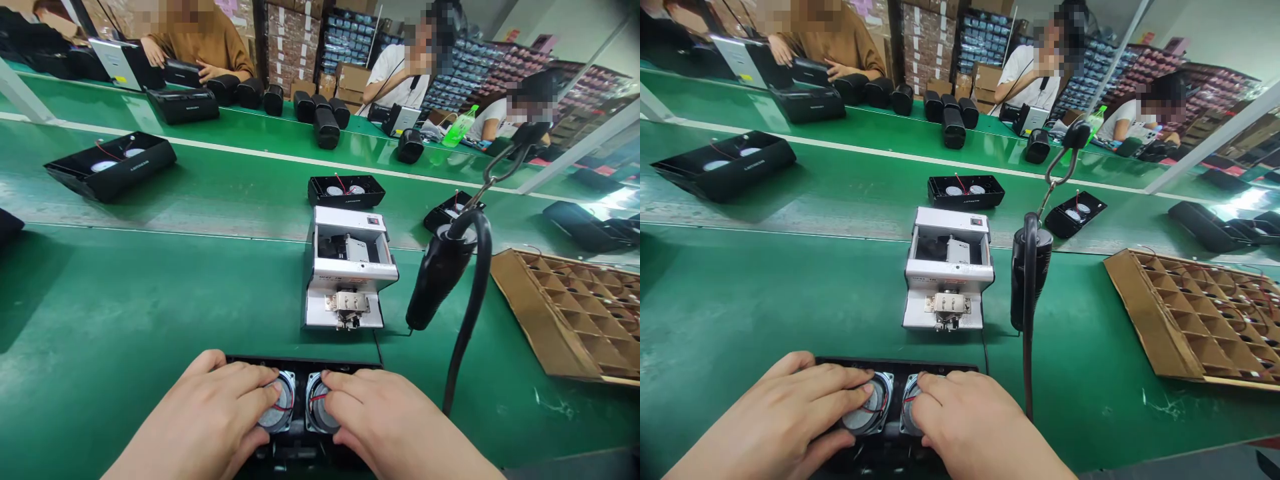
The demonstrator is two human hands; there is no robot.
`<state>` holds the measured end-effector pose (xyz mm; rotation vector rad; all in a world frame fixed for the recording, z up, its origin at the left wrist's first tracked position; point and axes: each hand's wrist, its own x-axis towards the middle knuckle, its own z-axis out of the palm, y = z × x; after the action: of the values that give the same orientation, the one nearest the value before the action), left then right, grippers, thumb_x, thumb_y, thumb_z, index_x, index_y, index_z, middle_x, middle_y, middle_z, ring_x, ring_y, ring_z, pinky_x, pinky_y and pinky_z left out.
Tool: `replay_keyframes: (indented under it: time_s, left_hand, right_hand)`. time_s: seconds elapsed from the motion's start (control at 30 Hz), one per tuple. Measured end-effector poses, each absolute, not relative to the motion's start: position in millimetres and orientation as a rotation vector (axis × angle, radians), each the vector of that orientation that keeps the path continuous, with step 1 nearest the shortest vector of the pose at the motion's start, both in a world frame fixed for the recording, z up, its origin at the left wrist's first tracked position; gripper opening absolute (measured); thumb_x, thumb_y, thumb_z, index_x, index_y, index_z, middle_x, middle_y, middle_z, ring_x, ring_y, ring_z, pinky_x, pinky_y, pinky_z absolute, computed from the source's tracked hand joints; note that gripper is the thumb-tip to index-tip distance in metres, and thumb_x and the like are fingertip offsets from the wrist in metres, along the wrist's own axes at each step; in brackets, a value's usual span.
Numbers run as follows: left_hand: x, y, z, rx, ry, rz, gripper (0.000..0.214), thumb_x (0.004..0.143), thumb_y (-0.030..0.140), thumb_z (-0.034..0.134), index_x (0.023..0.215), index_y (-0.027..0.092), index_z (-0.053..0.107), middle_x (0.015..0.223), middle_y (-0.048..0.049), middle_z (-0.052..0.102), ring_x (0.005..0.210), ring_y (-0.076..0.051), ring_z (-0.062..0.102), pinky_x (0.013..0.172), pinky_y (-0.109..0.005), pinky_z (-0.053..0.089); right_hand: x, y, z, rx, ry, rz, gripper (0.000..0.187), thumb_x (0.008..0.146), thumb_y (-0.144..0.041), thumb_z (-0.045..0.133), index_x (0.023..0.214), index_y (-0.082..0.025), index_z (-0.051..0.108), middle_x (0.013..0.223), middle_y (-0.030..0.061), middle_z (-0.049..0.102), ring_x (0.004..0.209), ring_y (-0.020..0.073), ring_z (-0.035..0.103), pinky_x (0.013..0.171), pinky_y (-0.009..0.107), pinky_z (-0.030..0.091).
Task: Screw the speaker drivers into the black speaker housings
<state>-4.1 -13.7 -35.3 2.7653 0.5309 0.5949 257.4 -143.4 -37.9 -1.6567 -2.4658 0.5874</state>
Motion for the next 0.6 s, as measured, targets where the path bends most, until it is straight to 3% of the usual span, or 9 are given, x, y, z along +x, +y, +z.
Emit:
replay_keyframes:
  time_s: [0.23, 0.37, 0.5, 0.6]
  left_hand:
    - [-0.5, -18.1, -37.2, 2.741, 0.601, 0.678, 0.032, 0.118, 0.029, 0.054, 0.101, 0.031, 0.08, 0.101, 0.0113, 0.089, 0.081, -0.014, 0.082, 0.078, -0.04, 0.045]
    - [-2.2, -14.2, -35.7, 2.75, 0.545, 0.567, 0.013, 0.108, 0.025, 0.069, 0.106, 0.032, 0.081, 0.107, 0.011, 0.09, 0.085, -0.015, 0.083, 0.077, -0.039, 0.045]
    - [-4.0, -16.7, -36.8, 2.751, 0.556, 0.535, 0.017, 0.105, 0.02, 0.068, 0.107, 0.032, 0.08, 0.108, 0.0116, 0.089, 0.087, -0.015, 0.083, 0.08, -0.038, 0.045]
    - [-11.7, -18.5, -48.1, 2.753, 0.607, 0.533, 0.021, 0.105, 0.019, 0.066, 0.113, 0.033, 0.079, 0.113, 0.0085, 0.088, 0.092, -0.017, 0.081, 0.087, -0.038, 0.045]
  right_hand:
    - [255.2, -143.5, -40.6, -1.66, -2.479, 0.518, 0.028, 0.097, -0.019, 0.089, 0.122, -0.02, 0.077, 0.145, 0.0075, 0.082, 0.112, 0.0337, 0.085, 0.096, 0.051, 0.075]
    - [255.7, -144.4, -36.2, -1.676, -2.487, 0.522, 0.026, 0.097, -0.017, 0.089, 0.12, -0.02, 0.078, 0.145, 0.0079, 0.082, 0.112, 0.0331, 0.085, 0.096, 0.049, 0.074]
    - [252.4, -141.7, -39.3, -1.653, -2.492, 0.448, 0.025, 0.097, -0.018, 0.088, 0.119, -0.02, 0.078, 0.142, 0.0076, 0.083, 0.11, 0.0322, 0.086, 0.094, 0.047, 0.075]
    - [247.9, -144.2, -50.8, -1.604, -2.503, 0.209, 0.019, 0.095, -0.022, 0.088, 0.112, -0.019, 0.079, 0.136, 0.0107, 0.085, 0.093, 0.0308, 0.087, 0.079, 0.042, 0.075]
